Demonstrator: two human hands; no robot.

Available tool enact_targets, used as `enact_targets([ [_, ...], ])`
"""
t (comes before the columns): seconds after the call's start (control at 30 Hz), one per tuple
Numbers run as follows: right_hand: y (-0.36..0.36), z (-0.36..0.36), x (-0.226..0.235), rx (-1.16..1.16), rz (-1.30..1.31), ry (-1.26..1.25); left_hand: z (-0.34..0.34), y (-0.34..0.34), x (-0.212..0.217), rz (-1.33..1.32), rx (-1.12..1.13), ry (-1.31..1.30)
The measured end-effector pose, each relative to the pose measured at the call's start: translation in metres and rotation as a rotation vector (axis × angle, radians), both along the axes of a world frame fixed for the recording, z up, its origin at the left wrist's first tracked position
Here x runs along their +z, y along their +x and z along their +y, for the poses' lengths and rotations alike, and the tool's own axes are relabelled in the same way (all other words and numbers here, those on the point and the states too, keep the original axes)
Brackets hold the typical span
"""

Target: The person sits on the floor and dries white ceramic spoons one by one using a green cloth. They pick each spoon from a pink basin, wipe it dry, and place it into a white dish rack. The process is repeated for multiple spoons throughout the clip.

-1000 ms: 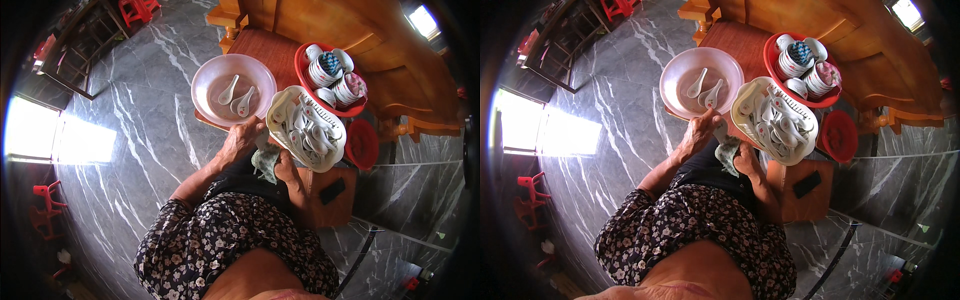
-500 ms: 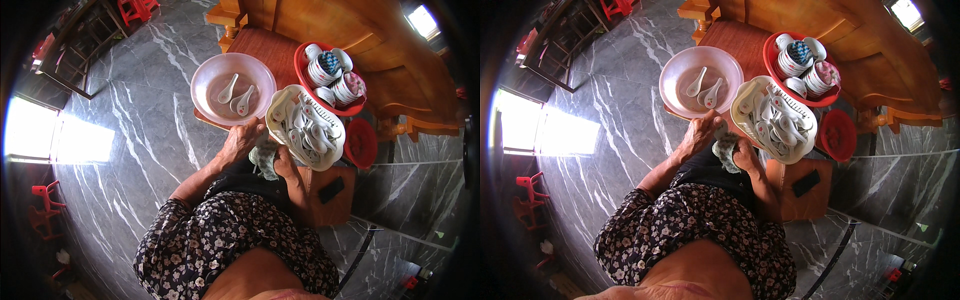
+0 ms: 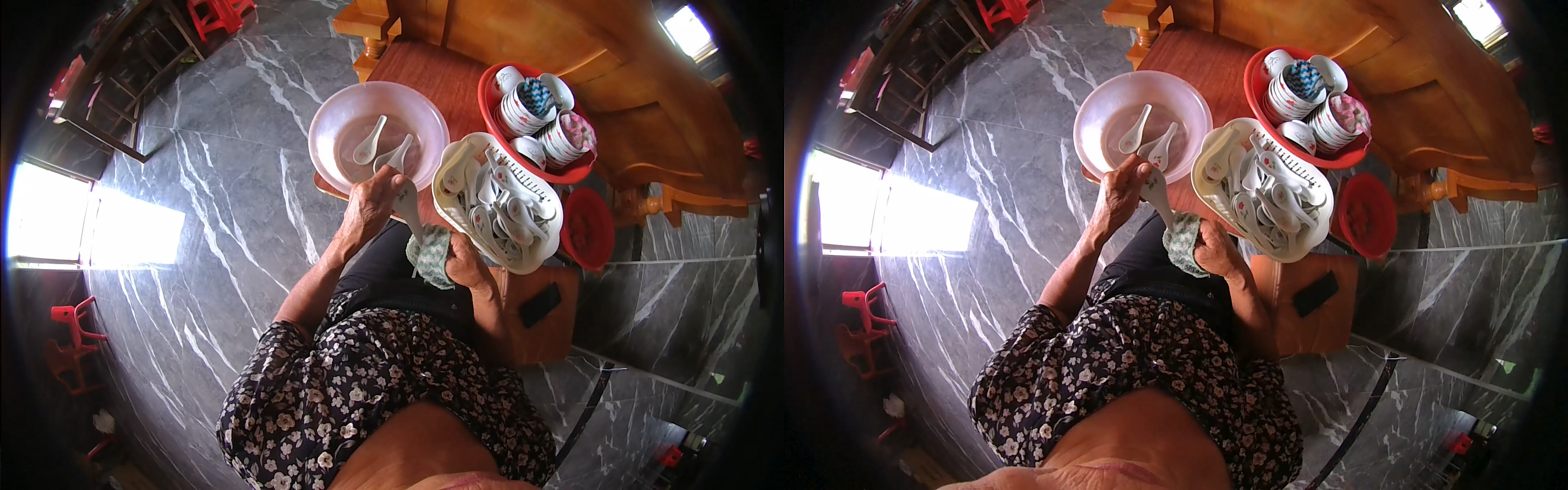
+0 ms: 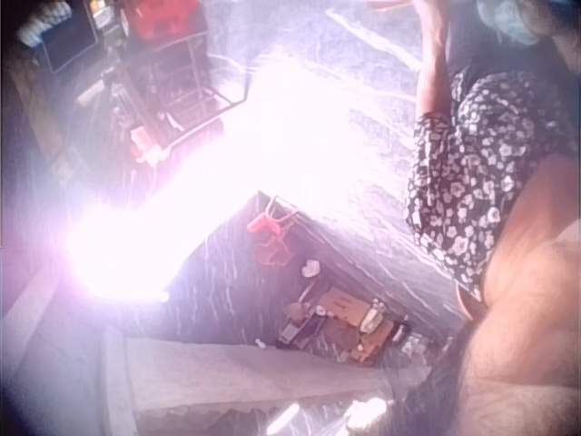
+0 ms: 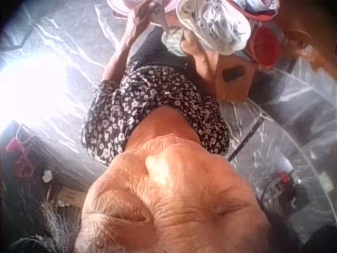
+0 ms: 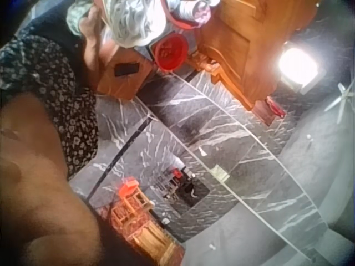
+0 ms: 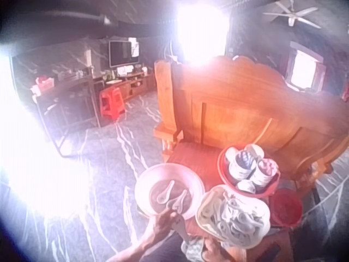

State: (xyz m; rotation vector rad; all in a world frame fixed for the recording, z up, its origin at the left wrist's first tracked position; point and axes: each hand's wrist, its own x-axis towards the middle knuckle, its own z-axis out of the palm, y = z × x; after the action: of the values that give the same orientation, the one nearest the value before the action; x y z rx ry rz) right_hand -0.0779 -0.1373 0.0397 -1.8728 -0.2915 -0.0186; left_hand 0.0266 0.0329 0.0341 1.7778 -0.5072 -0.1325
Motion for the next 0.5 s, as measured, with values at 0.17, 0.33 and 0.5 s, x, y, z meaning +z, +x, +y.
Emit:
enact_targets([
  [0.17,0.005,0.000,-0.009,0.133,0.188,0.077,0.000,-0.001,0.005,-0.086,-0.097,0.217],
  [0.33,0.006,0.006,-0.023,-0.057,0.158,0.239,-0.015,-0.016,0.008,-0.177,-0.147,0.210],
  [0.5,0.009,0.004,-0.032,-0.230,0.071,0.226,-0.023,-0.027,0.014,-0.224,-0.159,0.045],
])
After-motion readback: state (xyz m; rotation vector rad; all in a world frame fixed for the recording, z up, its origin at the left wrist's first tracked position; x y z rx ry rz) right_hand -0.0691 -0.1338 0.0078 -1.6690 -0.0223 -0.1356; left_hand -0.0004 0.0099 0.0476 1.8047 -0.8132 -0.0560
